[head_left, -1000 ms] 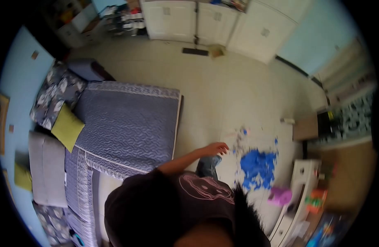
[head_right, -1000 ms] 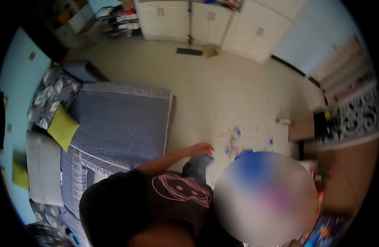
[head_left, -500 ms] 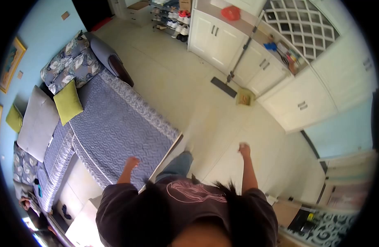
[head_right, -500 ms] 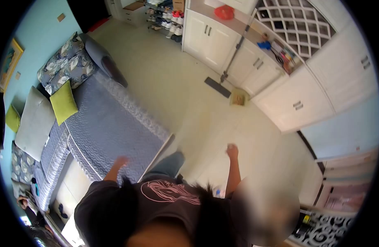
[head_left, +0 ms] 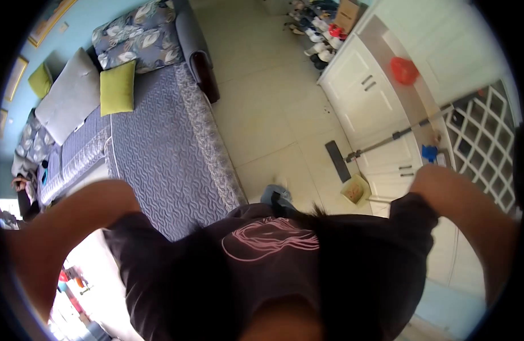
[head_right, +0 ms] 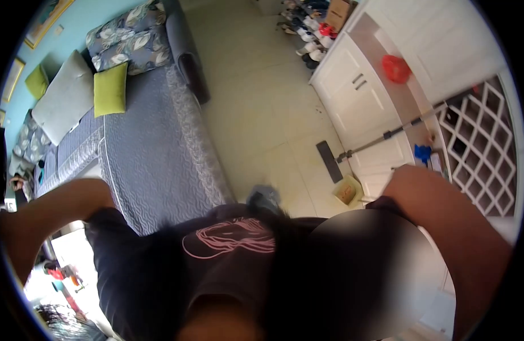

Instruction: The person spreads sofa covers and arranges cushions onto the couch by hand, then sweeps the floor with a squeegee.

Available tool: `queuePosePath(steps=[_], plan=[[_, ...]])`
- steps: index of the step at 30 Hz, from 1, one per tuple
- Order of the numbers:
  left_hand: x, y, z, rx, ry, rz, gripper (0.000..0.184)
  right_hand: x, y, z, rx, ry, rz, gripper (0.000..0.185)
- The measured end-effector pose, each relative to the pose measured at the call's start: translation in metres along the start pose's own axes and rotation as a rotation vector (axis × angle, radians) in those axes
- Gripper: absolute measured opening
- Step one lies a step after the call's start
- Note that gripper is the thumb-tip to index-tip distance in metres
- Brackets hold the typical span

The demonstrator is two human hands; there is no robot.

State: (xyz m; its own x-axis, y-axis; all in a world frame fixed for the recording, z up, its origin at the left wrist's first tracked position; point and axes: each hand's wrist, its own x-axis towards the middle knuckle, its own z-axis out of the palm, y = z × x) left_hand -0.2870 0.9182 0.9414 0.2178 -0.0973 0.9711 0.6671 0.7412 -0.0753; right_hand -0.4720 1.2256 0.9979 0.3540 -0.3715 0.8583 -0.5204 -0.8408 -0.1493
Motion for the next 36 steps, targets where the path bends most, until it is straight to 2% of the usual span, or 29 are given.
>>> queuePosePath(steps=[2,4,7,14,21,36], plan=[[0.023,-0.005,0.028,-0.135,-0.110,0.222,0.009,0.008,0.038,-0.006,-0.057,-0.081,-0.108,0.024],[0.023,-0.025,0.061,-0.242,-0.222,0.288,0.010,0.002,0.084,-0.024,-0.032,-0.116,-0.160,0.024],[0.010,-0.078,0.108,-0.289,-0.335,0.256,0.011,-0.015,0.156,-0.066,0.013,-0.102,-0.205,0.024],[-0.008,-0.234,0.178,-0.260,-0.423,0.195,0.013,-0.035,0.329,-0.162,0.146,-0.072,-0.304,0.024],[-0.021,-0.381,0.174,-0.184,-0.439,0.139,0.015,-0.031,0.509,-0.189,0.294,-0.030,-0.336,0.024],[-0.049,-0.702,0.140,-0.212,-0.474,0.112,0.020,-0.011,0.846,-0.225,0.411,0.027,-0.387,0.026]])
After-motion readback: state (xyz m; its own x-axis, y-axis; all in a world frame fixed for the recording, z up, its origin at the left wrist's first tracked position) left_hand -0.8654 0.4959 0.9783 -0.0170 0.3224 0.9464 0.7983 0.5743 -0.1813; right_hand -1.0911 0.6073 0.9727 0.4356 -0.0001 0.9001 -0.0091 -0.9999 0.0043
